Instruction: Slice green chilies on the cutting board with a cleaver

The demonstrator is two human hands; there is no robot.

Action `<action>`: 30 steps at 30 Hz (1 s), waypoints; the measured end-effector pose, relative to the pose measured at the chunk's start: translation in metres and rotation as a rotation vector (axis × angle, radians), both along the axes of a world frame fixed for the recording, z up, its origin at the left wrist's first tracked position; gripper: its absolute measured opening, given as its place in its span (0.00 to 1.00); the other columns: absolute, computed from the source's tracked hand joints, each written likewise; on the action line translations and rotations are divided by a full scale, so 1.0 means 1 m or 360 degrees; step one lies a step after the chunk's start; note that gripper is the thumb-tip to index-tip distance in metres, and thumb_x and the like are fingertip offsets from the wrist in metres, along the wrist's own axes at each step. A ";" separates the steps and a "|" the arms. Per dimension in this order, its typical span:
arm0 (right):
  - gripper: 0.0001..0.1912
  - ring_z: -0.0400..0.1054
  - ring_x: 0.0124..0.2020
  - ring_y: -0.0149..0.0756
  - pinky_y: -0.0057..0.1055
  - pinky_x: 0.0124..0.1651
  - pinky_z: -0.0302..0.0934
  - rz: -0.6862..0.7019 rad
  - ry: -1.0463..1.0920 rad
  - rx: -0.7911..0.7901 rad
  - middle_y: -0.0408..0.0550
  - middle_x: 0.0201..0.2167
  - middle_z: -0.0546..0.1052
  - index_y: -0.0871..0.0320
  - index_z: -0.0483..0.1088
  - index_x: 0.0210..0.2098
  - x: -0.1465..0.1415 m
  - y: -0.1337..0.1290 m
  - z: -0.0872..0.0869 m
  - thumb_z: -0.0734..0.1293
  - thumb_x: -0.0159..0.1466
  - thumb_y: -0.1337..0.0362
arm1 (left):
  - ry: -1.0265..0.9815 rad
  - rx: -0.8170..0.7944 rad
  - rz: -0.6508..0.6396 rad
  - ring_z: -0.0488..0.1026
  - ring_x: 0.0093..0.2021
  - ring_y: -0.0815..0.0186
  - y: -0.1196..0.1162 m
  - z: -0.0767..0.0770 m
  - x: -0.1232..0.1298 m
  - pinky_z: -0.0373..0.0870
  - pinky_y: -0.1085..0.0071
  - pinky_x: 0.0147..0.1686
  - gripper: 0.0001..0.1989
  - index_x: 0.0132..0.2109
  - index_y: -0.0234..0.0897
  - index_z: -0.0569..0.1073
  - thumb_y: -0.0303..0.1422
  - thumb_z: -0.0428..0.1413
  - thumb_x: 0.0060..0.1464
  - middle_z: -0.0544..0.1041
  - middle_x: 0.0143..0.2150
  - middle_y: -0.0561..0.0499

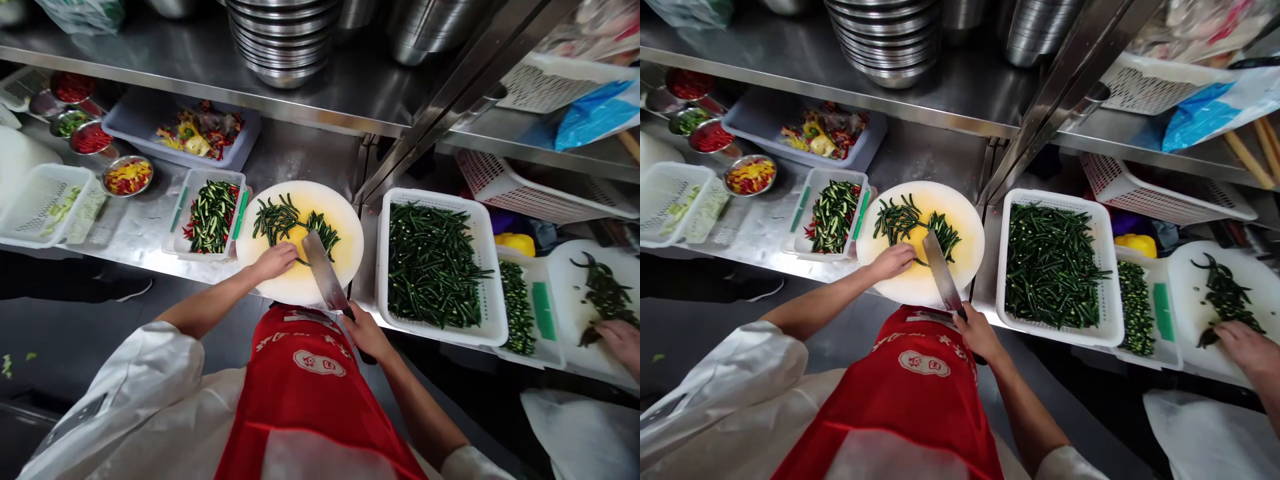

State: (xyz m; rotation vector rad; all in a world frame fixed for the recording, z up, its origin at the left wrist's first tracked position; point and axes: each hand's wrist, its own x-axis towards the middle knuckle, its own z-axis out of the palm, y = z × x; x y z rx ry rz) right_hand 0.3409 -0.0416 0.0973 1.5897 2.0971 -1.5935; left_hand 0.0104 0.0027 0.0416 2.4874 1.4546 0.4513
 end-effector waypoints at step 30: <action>0.14 0.72 0.34 0.43 0.32 0.36 0.57 0.0453 -0.0079 -0.0125 0.45 0.28 0.76 0.53 0.67 0.46 -0.001 0.012 0.035 0.57 0.69 0.54 | -0.0268 -0.0023 0.0097 0.68 0.47 0.59 -0.057 -0.039 0.001 0.68 0.60 0.50 0.13 0.44 0.36 0.74 0.41 0.53 0.62 0.73 0.45 0.43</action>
